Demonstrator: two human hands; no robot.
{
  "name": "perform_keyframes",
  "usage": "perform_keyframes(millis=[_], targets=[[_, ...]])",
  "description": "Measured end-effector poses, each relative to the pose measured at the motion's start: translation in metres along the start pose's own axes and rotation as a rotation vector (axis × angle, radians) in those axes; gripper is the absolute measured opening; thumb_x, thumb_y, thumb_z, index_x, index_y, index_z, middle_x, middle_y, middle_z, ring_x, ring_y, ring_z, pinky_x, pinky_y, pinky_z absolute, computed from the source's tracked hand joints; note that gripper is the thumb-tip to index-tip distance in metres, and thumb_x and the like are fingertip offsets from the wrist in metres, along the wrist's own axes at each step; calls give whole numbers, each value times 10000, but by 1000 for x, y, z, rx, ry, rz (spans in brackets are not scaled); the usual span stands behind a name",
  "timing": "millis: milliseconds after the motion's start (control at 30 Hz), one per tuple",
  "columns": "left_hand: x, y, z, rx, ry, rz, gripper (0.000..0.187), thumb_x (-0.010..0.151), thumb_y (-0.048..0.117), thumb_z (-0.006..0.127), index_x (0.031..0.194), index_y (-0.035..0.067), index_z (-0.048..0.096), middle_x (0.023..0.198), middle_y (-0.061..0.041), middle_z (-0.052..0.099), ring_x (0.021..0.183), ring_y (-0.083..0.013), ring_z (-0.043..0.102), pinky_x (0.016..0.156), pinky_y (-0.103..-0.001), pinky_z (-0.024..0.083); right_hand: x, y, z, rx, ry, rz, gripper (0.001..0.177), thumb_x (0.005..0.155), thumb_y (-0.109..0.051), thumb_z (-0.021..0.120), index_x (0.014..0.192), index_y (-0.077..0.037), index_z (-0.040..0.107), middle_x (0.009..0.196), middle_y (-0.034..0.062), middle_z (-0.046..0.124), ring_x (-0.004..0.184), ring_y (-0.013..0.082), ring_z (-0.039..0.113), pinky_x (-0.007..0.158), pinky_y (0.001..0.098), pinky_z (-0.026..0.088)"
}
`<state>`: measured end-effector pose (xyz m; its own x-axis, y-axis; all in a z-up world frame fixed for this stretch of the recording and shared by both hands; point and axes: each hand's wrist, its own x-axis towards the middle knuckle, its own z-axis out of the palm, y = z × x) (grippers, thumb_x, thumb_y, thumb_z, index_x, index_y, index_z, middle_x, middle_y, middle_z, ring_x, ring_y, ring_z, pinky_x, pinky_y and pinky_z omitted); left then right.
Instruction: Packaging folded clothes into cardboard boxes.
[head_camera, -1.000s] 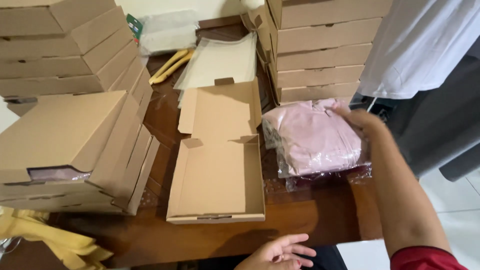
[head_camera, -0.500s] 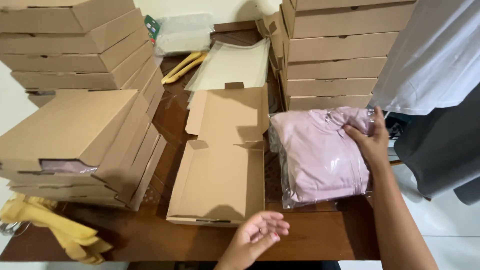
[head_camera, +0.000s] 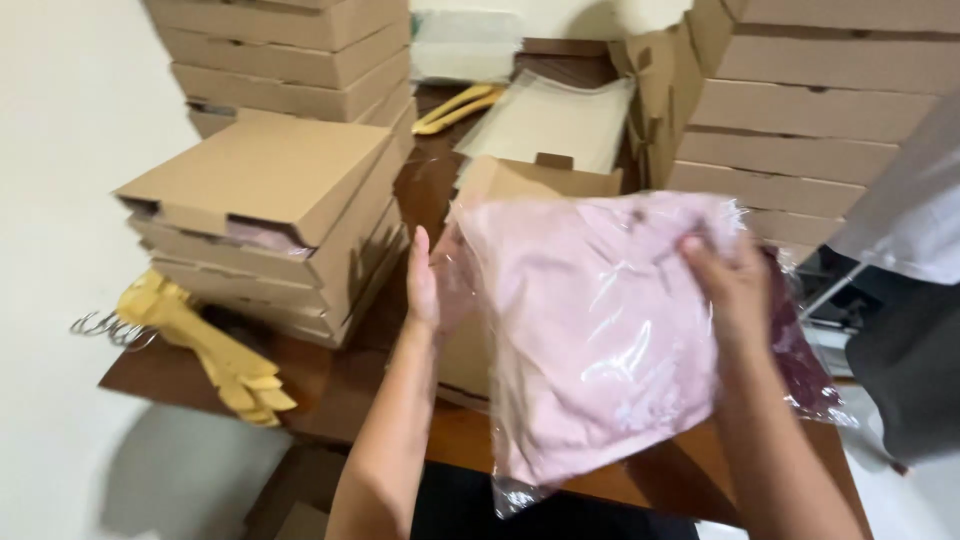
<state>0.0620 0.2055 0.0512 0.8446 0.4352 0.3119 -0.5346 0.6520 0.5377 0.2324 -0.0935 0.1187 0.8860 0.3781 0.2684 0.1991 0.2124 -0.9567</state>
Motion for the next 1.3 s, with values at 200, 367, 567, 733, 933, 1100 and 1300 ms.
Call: perform_keyframes(millis=[200, 367, 567, 733, 933, 1100, 1300], targets=[[-19, 18, -95, -37, -53, -146, 611, 1129, 525, 489, 1525, 64, 553, 1501, -125, 584, 1289, -241, 576, 1056, -380, 475, 1, 115, 92, -43, -14, 610, 363, 935, -356, 714, 1156, -70, 739, 1070, 76, 771, 997, 177, 708, 894, 274, 499], [-61, 19, -100, 1173, 252, 110, 542, 929, 196, 653, 1442, 81, 518, 1435, -126, 602, 1303, -245, 608, 1072, -358, 490, 16, 209, 82, 210, 55, 582, 176, 952, -165, 745, 1018, -19, 673, 961, 99, 745, 788, 193, 620, 643, 318, 480], [-109, 23, 11, 1476, 314, -329, 665, 912, 77, 610, 1530, 141, 372, 1472, -170, 570, 1348, -310, 573, 1139, -396, 434, 24, 226, 52, -242, -18, 201, 394, 975, -196, 739, 1111, 110, 530, 953, 134, 684, 805, 192, 624, 671, 330, 502], [-126, 27, 6, 1532, 138, -591, 721, 973, 228, 600, 1595, 138, 245, 1546, -208, 443, 1434, -342, 443, 1202, -405, 325, 23, 189, 34, -739, -249, -96, 700, 968, -287, 710, 1298, 192, 320, 1030, 236, 665, 926, 350, 714, 827, 445, 573], [-106, 41, 49, 1672, -47, -290, 954, 804, 395, 785, 1573, 162, 272, 1676, -179, 247, 1544, -378, 170, 1214, -527, 159, -26, 42, 63, -1380, -600, 243, 1073, 948, -611, 572, 1519, 134, 53, 1587, 392, 92, 1413, 534, 267, 1129, 494, 340], [-97, 14, 36, 1963, -285, -778, 1266, 680, 541, 880, 1623, 243, 89, 1701, -145, 51, 1562, -404, -110, 1204, -628, -112, -47, 81, 66, -1398, -1090, 219, 797, 1021, -671, 379, 1491, -30, 324, 1699, 186, -119, 1600, 417, -160, 1244, 546, 18], [-94, 6, 40, 2144, -335, -879, 1367, 662, 566, 891, 1627, 114, 35, 1701, -204, 57, 1583, -412, -109, 1220, -638, -121, -41, 78, 57, -1455, -1098, 182, 1182, 888, -853, 371, 1623, -28, -51, 1670, 264, -85, 1558, 387, -120, 1260, 452, 53]])
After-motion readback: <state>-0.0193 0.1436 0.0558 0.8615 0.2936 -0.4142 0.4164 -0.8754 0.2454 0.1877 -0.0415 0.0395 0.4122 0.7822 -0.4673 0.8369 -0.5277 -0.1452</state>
